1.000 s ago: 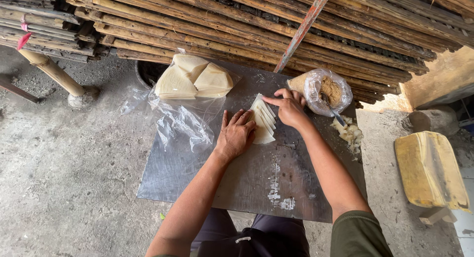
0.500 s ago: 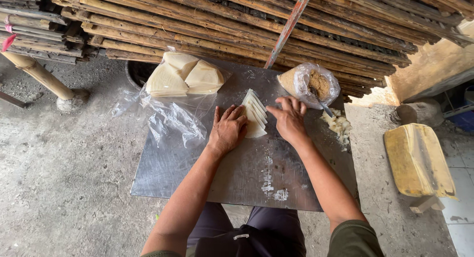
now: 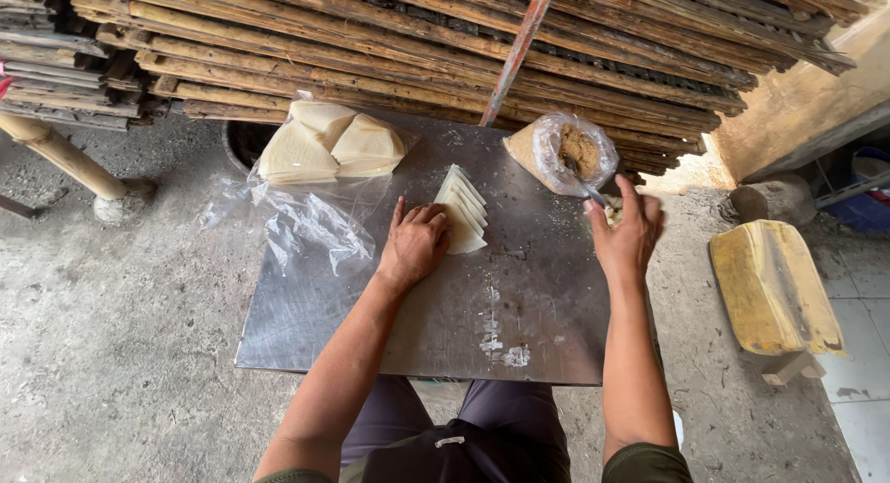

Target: The person folds triangular wrappers, scoops a granular filling into them using a spoon, and folds them into sealed packets. The person repeats this process multiple times, stacking the finished packets on the table.

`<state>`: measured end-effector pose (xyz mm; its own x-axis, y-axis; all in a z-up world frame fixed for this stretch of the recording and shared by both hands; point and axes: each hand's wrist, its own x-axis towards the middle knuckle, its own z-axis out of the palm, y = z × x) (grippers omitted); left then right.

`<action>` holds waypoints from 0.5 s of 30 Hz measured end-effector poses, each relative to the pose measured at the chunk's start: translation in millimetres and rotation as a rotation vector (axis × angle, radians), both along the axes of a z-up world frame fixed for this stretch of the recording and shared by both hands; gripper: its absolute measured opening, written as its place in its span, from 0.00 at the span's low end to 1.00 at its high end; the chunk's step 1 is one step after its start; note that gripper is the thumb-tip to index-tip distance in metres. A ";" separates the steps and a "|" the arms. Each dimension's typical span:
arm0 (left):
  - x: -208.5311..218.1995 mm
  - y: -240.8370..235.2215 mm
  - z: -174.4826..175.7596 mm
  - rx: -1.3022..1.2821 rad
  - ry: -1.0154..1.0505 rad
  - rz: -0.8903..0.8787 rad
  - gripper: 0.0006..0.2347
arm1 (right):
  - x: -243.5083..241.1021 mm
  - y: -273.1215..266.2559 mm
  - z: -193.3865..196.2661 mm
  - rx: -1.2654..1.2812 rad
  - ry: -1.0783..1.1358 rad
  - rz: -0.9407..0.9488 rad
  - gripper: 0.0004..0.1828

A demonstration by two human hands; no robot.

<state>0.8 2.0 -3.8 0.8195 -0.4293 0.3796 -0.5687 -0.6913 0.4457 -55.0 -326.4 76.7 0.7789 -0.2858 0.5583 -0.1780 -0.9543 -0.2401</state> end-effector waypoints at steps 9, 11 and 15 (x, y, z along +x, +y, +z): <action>-15.0 8.0 24.4 -0.068 -0.023 0.110 0.11 | 38.8 -15.3 -35.3 0.527 -0.065 0.294 0.16; -20.6 7.9 30.5 0.031 0.006 0.186 0.13 | 41.5 -17.1 -37.7 0.546 -0.241 0.394 0.14; -27.5 3.2 36.4 0.067 0.138 0.199 0.17 | 35.9 -19.3 -42.9 0.249 -0.432 0.411 0.12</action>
<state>-26.6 5.1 32.5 0.9324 -0.2752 0.2344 -0.3556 -0.8143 0.4588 -19.2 -345.7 33.9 0.5722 -0.1738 0.8015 0.3525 -0.8303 -0.4317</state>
